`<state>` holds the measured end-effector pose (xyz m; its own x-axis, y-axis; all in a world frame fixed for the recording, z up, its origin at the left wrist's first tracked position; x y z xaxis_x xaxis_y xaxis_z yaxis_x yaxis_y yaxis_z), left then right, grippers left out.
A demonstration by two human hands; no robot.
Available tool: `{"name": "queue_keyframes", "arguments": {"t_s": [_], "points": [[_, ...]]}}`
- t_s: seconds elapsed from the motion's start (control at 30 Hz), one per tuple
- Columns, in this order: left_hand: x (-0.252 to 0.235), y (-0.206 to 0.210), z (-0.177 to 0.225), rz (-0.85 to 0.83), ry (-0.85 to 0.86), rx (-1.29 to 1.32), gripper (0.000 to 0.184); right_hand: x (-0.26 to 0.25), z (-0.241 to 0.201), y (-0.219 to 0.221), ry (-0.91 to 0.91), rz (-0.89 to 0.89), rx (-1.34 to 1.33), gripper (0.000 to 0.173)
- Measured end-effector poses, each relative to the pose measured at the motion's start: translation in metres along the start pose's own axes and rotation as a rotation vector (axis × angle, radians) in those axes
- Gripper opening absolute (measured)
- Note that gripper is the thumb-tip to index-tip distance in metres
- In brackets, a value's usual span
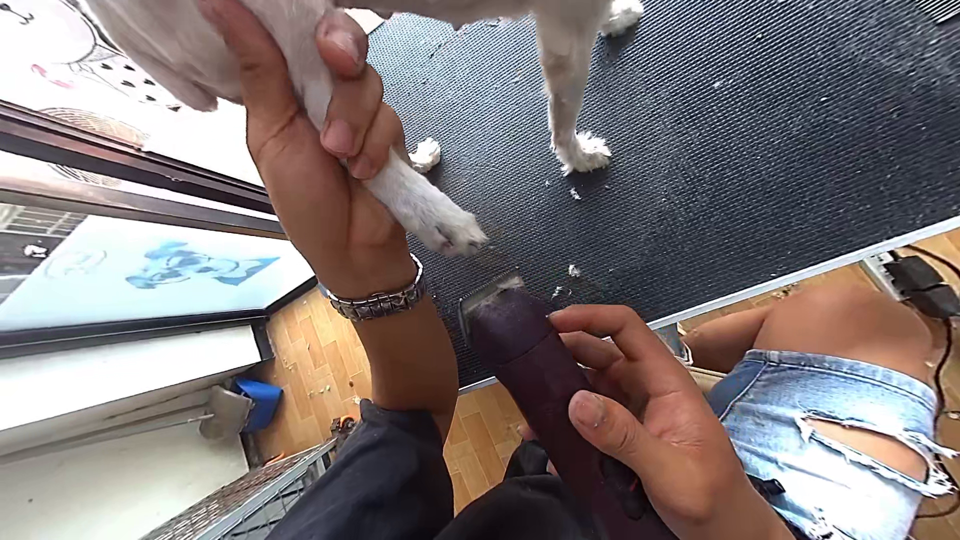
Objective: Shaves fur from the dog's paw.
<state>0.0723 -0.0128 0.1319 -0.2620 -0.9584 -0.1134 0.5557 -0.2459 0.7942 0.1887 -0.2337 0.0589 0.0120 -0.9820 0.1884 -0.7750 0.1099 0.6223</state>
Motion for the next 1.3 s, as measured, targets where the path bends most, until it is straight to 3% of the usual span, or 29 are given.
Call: {"name": "queue_keyframes", "arguments": {"t_s": [0.63,0.8,0.93,1.1,1.3], "points": [[-0.001,0.01,-0.017,0.0,-0.025,-0.141,0.05,-0.018,-0.008,0.018,-0.071,-0.106,-0.066,0.046],[-0.009,0.008,-0.024,-0.035,-0.089,-0.025,0.044,-0.011,0.001,0.014,-0.052,-0.126,-0.085,0.048],[0.001,0.009,-0.018,0.028,-0.104,-0.076,0.046,-0.015,0.001,0.014,-0.069,-0.114,-0.059,0.046],[-0.001,0.003,-0.016,-0.027,-0.144,-0.001,0.042,0.0,-0.005,0.008,-0.164,-0.213,0.146,0.047],[0.03,0.001,-0.006,0.033,-0.102,-0.048,0.038,0.025,-0.006,-0.017,-0.305,-0.174,0.669,0.023]]}}
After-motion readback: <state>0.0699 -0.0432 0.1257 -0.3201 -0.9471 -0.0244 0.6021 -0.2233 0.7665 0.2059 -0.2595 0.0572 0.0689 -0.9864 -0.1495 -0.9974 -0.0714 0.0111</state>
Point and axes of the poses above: each hand's wrist, its own x-axis away from the middle knuckle, its own y-axis out of the palm, z = x × y, the point moved 6 cm from there along -x, towards the middle knuckle, and after that the axes turned 5 degrees about z, right-handed, at the moved point
